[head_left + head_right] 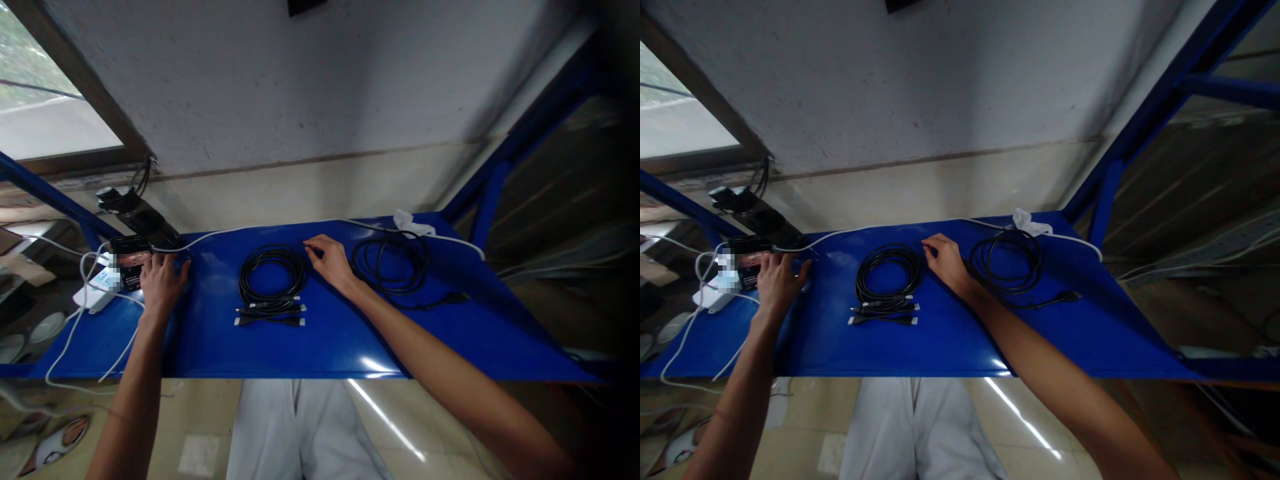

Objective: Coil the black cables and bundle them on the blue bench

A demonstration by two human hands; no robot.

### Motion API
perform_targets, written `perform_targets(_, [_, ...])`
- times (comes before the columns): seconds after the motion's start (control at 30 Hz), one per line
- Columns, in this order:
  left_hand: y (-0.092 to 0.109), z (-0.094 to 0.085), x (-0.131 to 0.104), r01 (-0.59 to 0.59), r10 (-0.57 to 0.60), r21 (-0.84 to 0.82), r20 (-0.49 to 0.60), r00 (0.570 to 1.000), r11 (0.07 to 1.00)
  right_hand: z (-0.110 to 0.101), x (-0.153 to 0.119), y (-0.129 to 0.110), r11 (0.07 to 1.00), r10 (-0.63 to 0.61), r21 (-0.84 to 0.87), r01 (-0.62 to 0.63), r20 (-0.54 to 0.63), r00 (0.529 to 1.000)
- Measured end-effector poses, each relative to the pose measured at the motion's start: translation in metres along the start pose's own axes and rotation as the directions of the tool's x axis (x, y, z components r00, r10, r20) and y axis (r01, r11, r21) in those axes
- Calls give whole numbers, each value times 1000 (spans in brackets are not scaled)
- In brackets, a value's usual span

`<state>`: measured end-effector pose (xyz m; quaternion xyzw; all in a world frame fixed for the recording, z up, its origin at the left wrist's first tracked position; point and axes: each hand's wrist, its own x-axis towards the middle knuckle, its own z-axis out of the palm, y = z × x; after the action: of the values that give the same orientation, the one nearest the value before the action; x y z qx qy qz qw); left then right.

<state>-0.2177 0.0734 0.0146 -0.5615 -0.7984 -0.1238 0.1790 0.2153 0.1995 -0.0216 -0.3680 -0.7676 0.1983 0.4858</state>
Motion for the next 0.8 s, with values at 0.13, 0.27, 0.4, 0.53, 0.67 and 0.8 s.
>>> perform_targets(0.13, [-4,6,0,-17,18,22,-36,999,1000,1,0,0,1000,9,-30,-9,9,1000])
perform_targets(0.27, [-6,7,0,-15,17,33,-48,999,999,2,-1,1,999,16,-51,-15,20,1000])
perform_targets(0.4, [-5,6,-2,-20,22,27,-66,998,999,1,-1,2,999,10,-54,-9,24,1000])
perform_targets(0.53, [-2,2,-5,-55,58,34,-103,993,998,0,0,4,999,-9,-39,10,20,1000])
perform_targets(0.67, [16,-3,1,-86,85,-1,-105,991,996,0,0,7,999,-27,-46,28,34,999])
perform_targets(0.8, [61,-6,21,-125,113,-137,-88,990,983,0,0,10,994,-31,-102,35,47,998])
